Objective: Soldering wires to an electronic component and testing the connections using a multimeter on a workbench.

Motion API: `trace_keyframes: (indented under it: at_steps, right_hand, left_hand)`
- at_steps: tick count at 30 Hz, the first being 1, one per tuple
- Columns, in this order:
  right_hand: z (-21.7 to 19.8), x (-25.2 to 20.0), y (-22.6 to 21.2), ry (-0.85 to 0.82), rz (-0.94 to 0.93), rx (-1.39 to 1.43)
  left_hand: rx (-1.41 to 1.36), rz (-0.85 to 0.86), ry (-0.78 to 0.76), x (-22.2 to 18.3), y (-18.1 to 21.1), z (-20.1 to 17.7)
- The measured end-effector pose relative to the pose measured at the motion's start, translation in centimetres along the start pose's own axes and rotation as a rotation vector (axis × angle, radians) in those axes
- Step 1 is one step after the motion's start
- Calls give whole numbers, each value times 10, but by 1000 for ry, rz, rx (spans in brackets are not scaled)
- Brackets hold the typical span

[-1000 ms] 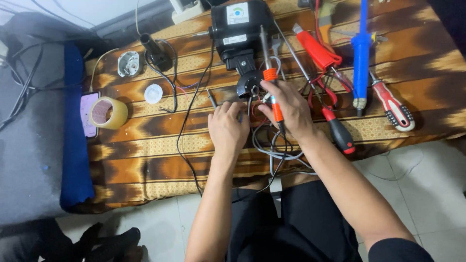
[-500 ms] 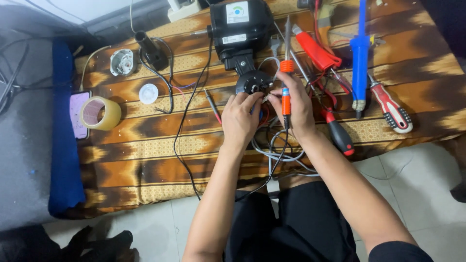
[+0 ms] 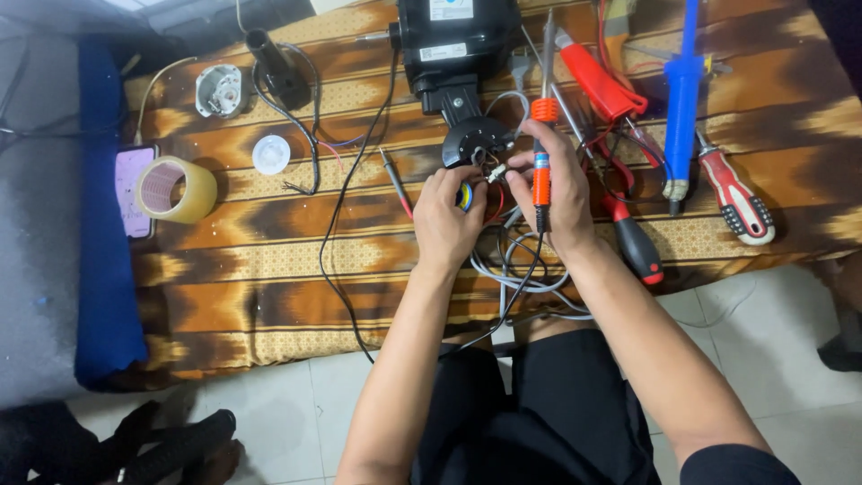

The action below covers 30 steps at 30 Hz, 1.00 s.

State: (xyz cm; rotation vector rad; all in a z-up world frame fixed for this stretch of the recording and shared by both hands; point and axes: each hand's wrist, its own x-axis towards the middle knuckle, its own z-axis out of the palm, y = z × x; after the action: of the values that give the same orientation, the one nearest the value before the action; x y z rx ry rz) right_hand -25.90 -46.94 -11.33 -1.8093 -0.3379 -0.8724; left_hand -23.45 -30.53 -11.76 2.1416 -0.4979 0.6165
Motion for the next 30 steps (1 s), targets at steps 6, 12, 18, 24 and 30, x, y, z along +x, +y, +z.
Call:
trace_keyframes:
  at_steps: [6,12,18,24,30]
  right_hand:
    - [3,-4,1,17,-26,-67]
    - [4,-1,5,84,-29,-125]
    - [3,4,5,152,-27,-162]
    - [6,4,21,159,-79,-134]
    - [6,-2,5,24,-43,-59]
  left_hand:
    - [-5,-7,2,-2,-2,0]
    - [-49,-6,9,1,4,-2]
    - [-32,-5,42,-1,-1,2]
    - [46,61,38,-2,-6,8]
    - [93,82,68,-1,-9,12]
